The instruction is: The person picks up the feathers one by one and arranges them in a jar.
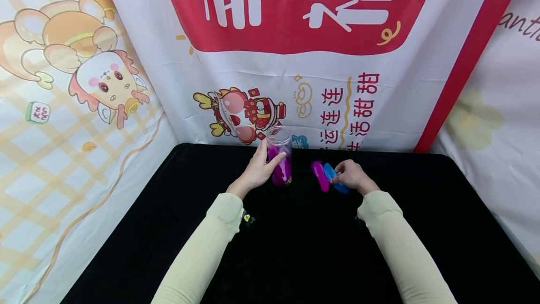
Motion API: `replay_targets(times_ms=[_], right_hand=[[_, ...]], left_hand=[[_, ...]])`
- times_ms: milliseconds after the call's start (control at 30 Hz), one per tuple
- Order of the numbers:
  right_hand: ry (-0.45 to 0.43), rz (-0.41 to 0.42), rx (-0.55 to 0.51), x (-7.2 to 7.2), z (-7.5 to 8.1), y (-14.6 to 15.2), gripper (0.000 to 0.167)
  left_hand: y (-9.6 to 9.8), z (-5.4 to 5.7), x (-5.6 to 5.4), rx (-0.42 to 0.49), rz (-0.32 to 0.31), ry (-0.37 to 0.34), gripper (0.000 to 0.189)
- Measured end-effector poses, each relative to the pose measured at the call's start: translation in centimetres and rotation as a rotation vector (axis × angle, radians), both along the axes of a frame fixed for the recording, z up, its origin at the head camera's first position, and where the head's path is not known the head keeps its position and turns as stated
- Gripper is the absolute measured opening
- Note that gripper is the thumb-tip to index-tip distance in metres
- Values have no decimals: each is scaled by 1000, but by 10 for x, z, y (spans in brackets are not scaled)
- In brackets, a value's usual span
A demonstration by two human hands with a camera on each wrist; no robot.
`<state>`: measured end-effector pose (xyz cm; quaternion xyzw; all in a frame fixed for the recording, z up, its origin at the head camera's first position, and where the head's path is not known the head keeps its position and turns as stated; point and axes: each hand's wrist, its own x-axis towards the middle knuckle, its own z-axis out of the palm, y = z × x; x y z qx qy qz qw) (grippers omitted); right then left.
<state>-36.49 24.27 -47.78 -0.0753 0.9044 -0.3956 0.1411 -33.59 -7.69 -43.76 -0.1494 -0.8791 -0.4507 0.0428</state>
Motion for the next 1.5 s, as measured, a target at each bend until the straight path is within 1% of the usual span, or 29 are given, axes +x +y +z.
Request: replay_targets(times_ms=[167,333,400,600,867,1133,1333,1500], right_hand=[[-5,9,-52,2,-1,0,28],[16,18,-105,5,2,0,26],[25,7,-117,6,2,1,24],[25,-27,-134,4,-1,3,21],[1,-40,-166,2,-1,6,26],[-3,-55,-192,3,-2,9,30],[14,-68,-227,4,-4,9,30],[6,-92,-232,3,-5,10,29]], left_hand=[[-1,-1,-1,-2,2,1,81],[-2,-1,-1,2,4,-3,82],[-2,-2,-1,5,3,-1,82],[-1,-2,-2,1,5,2,82],[-1,-2,0,15,0,-17,82],[0,0,1,7,5,-4,79],[1,1,0,8,5,-8,79],[1,2,1,17,-3,-12,79]])
